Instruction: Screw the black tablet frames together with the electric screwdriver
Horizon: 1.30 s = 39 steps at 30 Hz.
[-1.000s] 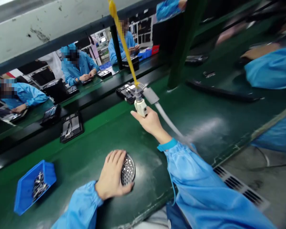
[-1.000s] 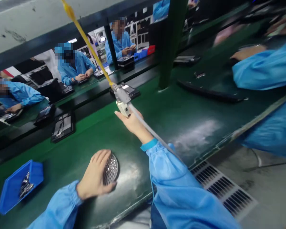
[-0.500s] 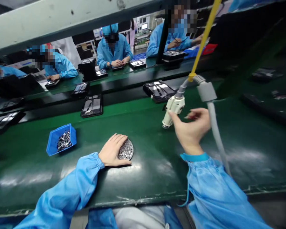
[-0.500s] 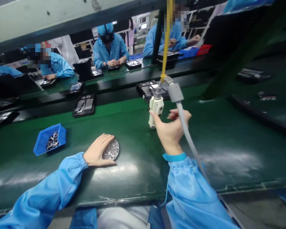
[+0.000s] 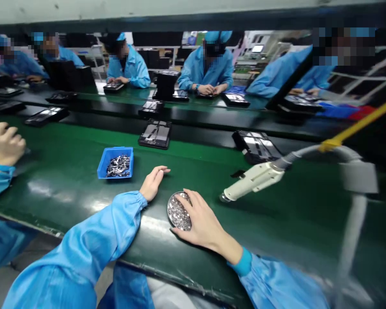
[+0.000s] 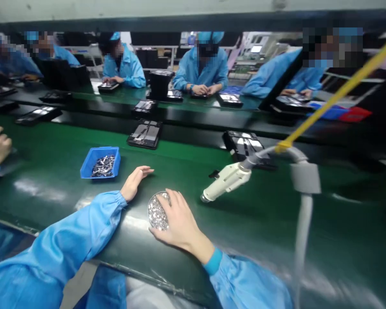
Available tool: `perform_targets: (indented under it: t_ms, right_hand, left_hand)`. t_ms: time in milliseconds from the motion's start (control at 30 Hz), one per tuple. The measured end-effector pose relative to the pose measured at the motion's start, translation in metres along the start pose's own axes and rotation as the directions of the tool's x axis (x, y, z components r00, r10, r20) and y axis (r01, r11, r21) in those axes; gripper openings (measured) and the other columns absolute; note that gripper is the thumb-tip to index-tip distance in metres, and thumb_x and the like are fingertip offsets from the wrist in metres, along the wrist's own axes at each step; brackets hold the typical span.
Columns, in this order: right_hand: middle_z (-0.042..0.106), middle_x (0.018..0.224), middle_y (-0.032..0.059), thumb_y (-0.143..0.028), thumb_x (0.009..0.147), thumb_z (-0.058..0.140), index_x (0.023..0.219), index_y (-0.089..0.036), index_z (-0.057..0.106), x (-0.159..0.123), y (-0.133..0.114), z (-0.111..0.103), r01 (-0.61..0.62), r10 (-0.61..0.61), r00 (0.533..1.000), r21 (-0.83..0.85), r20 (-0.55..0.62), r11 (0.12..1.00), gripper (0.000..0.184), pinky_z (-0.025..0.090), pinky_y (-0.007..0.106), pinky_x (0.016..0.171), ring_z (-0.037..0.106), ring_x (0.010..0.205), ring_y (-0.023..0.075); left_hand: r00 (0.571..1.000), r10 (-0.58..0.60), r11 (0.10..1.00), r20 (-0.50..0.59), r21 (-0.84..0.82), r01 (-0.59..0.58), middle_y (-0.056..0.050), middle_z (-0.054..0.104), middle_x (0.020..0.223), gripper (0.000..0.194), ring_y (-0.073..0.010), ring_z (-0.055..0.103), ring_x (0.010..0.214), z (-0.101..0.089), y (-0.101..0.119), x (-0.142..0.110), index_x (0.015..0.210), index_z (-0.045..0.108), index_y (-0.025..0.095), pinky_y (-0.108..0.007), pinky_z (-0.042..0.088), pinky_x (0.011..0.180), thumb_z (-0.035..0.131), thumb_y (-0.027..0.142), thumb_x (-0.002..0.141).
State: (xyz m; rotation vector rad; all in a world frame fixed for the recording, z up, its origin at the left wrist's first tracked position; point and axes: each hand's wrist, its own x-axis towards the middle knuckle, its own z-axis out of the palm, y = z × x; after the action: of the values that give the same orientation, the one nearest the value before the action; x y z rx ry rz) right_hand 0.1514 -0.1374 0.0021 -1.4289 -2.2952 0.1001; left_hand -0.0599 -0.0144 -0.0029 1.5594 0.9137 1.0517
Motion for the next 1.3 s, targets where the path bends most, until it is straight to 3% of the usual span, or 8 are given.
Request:
perform_targets:
  t_ms: [200,467,633,767,867,1033,1200,1300]
  right_hand:
    - [0.048,0.146,0.0237,-0.051,0.079,0.076,0.147,-0.011,0.051,-0.005,-0.016,0.006,-0.069,0.062,0.996,-0.107,-0.066,0.992,0.083,0.055,0.058,0.106,0.052,0.130,0.0415]
    - [0.048,0.146,0.0246,-0.048,0.080,0.072,0.144,-0.012,0.051,0.001,-0.044,0.013,-0.105,0.089,0.992,-0.189,-0.089,0.976,0.077,0.056,0.058,0.103,0.054,0.128,0.0428]
    - [0.036,0.161,0.0302,-0.067,0.100,0.048,0.155,-0.004,0.039,-0.012,-0.046,0.005,0.071,-0.070,0.997,-0.357,0.016,0.931,0.084,0.039,0.068,0.114,0.039,0.148,0.0461]
    - [0.041,0.161,0.0270,-0.065,0.108,0.033,0.153,0.004,0.041,-0.028,-0.051,-0.012,0.274,-0.234,0.961,-0.377,0.149,0.885,0.083,0.013,0.059,0.129,0.035,0.152,0.0388]
    - [0.043,0.161,0.0250,-0.068,0.107,0.033,0.150,0.004,0.046,-0.025,-0.055,-0.016,0.342,-0.293,0.937,-0.319,0.192,0.884,0.085,0.005,0.056,0.130,0.036,0.151,0.0388]
    - [0.045,0.160,0.0248,-0.065,0.108,0.032,0.152,0.004,0.046,-0.020,-0.043,-0.016,0.313,-0.272,0.948,-0.320,0.168,0.894,0.083,0.019,0.064,0.126,0.043,0.147,0.0386]
    - [0.039,0.162,0.0265,-0.069,0.102,0.050,0.155,0.004,0.044,-0.030,-0.046,-0.023,0.342,-0.277,0.919,-0.219,0.279,0.914,0.091,0.036,0.069,0.119,0.043,0.149,0.0429]
    - [0.046,0.157,0.0277,-0.062,0.104,0.052,0.151,0.004,0.048,-0.026,-0.049,-0.027,0.345,-0.296,0.919,-0.170,0.261,0.923,0.080,0.041,0.071,0.115,0.047,0.146,0.0428]
  left_hand:
    - [0.999,-0.041,0.997,0.015,-0.060,0.042,-0.020,0.072,0.127,0.090,-0.0322,0.064,0.128,-0.030,0.000,-0.001,0.122,0.062,0.012,-0.049,0.042,0.119,0.039,0.093,0.089]
    - [0.996,-0.060,0.998,0.066,-0.034,0.062,-0.017,0.074,0.123,0.085,-0.0305,0.066,0.125,-0.029,0.004,-0.010,0.123,0.062,0.014,-0.048,0.044,0.117,0.032,0.088,0.094]
    - [0.995,-0.070,0.997,0.068,-0.007,0.071,-0.016,0.074,0.123,0.079,-0.0298,0.066,0.123,-0.026,0.004,-0.011,0.123,0.062,0.015,-0.048,0.046,0.115,0.031,0.083,0.097]
    - [0.995,-0.071,0.997,0.072,0.018,0.069,-0.014,0.075,0.122,0.072,-0.0287,0.067,0.122,-0.026,0.003,-0.011,0.123,0.062,0.017,-0.046,0.047,0.114,0.034,0.078,0.100]
    - [0.994,-0.077,0.997,0.078,0.027,0.075,-0.014,0.075,0.122,0.072,-0.0291,0.067,0.122,-0.027,0.003,-0.010,0.123,0.062,0.016,-0.046,0.047,0.114,0.034,0.079,0.099]
    - [0.995,-0.072,0.997,0.069,0.017,0.071,-0.015,0.074,0.123,0.075,-0.0291,0.067,0.124,-0.028,0.002,-0.010,0.124,0.062,0.016,-0.046,0.046,0.114,0.035,0.080,0.098]
    - [0.993,-0.074,0.997,0.089,0.039,0.071,-0.015,0.075,0.121,0.077,-0.0306,0.067,0.121,-0.026,0.001,-0.009,0.123,0.062,0.015,-0.048,0.048,0.111,0.035,0.082,0.096]
    - [0.995,-0.068,0.997,0.068,0.030,0.066,-0.014,0.075,0.120,0.074,-0.0299,0.068,0.120,-0.026,0.002,-0.009,0.122,0.063,0.016,-0.046,0.048,0.111,0.035,0.079,0.098]
